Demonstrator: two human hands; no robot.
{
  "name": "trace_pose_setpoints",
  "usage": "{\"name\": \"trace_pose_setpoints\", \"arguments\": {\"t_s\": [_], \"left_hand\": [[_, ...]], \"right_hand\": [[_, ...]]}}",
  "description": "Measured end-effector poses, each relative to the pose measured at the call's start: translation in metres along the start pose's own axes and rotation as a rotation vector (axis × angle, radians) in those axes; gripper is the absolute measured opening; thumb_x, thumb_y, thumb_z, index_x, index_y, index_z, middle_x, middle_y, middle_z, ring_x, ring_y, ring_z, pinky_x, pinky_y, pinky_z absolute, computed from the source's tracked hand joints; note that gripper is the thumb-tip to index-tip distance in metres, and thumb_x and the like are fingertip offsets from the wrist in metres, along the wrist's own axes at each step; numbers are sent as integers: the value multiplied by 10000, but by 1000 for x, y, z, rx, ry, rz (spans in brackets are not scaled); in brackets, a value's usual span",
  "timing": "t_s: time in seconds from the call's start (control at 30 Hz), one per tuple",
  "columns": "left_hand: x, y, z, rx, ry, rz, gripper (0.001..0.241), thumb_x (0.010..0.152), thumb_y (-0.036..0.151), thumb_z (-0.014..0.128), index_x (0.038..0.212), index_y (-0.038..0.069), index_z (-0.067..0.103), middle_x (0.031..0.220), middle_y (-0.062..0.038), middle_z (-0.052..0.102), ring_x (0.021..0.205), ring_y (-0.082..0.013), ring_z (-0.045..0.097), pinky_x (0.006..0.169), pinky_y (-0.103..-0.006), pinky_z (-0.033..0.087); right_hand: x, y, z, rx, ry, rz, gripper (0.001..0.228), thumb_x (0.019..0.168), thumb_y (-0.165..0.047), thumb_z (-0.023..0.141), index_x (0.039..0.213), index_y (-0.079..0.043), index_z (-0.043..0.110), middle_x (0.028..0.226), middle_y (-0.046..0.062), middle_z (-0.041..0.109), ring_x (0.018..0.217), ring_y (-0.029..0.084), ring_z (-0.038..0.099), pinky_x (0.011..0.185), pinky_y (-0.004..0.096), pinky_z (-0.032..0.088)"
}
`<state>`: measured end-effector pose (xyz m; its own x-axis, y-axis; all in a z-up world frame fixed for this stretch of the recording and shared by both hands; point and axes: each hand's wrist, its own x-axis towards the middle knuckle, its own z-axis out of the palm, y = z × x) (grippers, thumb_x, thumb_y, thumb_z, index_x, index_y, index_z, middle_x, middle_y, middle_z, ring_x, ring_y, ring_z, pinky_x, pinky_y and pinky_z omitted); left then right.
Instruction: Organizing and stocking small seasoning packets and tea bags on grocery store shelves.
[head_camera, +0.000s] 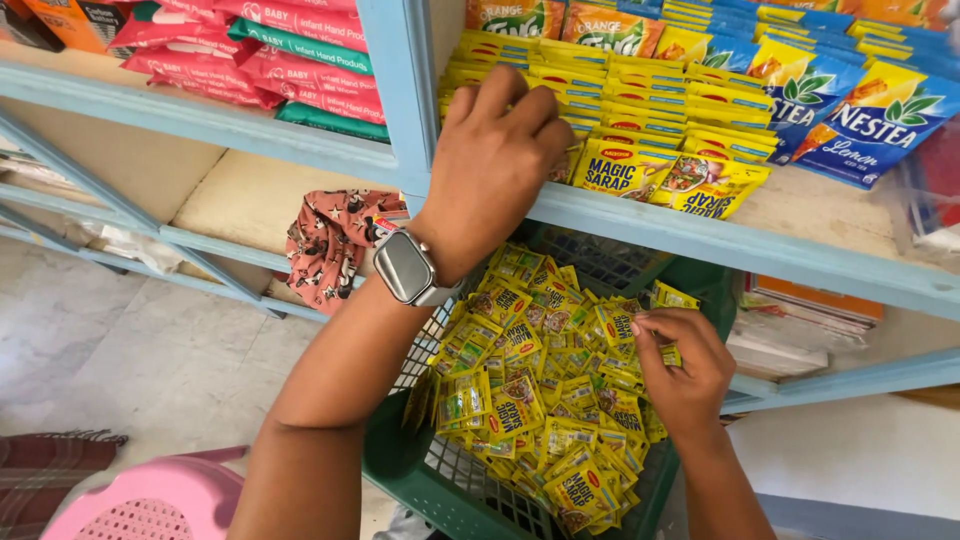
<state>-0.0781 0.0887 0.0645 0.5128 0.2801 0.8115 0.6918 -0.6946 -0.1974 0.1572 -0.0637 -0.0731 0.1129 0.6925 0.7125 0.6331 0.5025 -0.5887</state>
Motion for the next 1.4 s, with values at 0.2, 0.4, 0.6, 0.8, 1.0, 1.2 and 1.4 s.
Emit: {"name": "trace_pose_setpoints", "arguments": {"t_s": [0.2, 0.4, 0.6, 0.8, 1.0, 1.2, 1.4], "left_hand": [[-7, -3, 6, -83, -5, -70, 118, 906, 229, 745, 985, 149, 708, 1050, -4, 599, 1109, -259, 529, 926, -432, 428], [-1, 17, -15, -89, 94, -83, 346, 853, 230, 730, 1178, 123, 676, 1147, -52, 615, 1104, -280, 539, 917, -430, 427], [-49, 88, 19, -533, -319, 202, 168, 878, 231, 723, 1003, 126, 681, 995, -65, 629, 992, -274, 625, 814, -440, 523], [-188, 123, 152, -533, -779, 130, 317, 764, 238, 748, 1073, 173, 731, 1069, -68, 673, 1096, -316, 617, 873, -455, 540], [-215, 149, 162, -626, -983, 14, 406, 705, 351, 812, 1049, 146, 747, 1091, -100, 674, 1131, -387, 538, 902, -577, 465], [-200, 155, 156, -676, -1095, 1, 162, 815, 285, 746, 922, 168, 780, 977, -76, 718, 1099, -346, 580, 911, -522, 494], [-133, 130, 97, -824, -649, -77, 136, 917, 226, 700, 952, 95, 684, 953, -98, 718, 957, -338, 658, 839, -461, 536]], "right_hand": [[-5, 6, -5, -62, -62, 30, 141, 895, 42, 771, 1017, -8, 721, 1023, 121, 724, 901, 191, 714, 756, 288, 566], [-10, 13, -8, -108, -161, 68, 180, 857, -58, 797, 1021, -51, 724, 1052, 102, 723, 969, 253, 722, 821, 331, 566], [-34, 60, 5, -356, -651, 204, 378, 777, -276, 817, 1117, -127, 746, 1205, 116, 698, 1069, 355, 660, 891, 453, 530], [-85, 99, 26, -668, -1055, 232, 438, 721, -253, 825, 1149, -196, 754, 1132, 74, 692, 1138, 340, 600, 932, 445, 511], [-105, 101, 27, -570, -843, 250, 302, 707, -285, 828, 973, -150, 780, 970, 101, 719, 987, 342, 651, 861, 486, 511], [-96, 91, 18, -356, -730, 296, 104, 743, -167, 790, 841, -139, 776, 905, 101, 722, 964, 336, 664, 842, 461, 520], [-63, 50, -13, 43, -222, 297, 346, 853, -165, 786, 1149, -56, 644, 1191, 127, 658, 1116, 274, 637, 948, 404, 508]]}}
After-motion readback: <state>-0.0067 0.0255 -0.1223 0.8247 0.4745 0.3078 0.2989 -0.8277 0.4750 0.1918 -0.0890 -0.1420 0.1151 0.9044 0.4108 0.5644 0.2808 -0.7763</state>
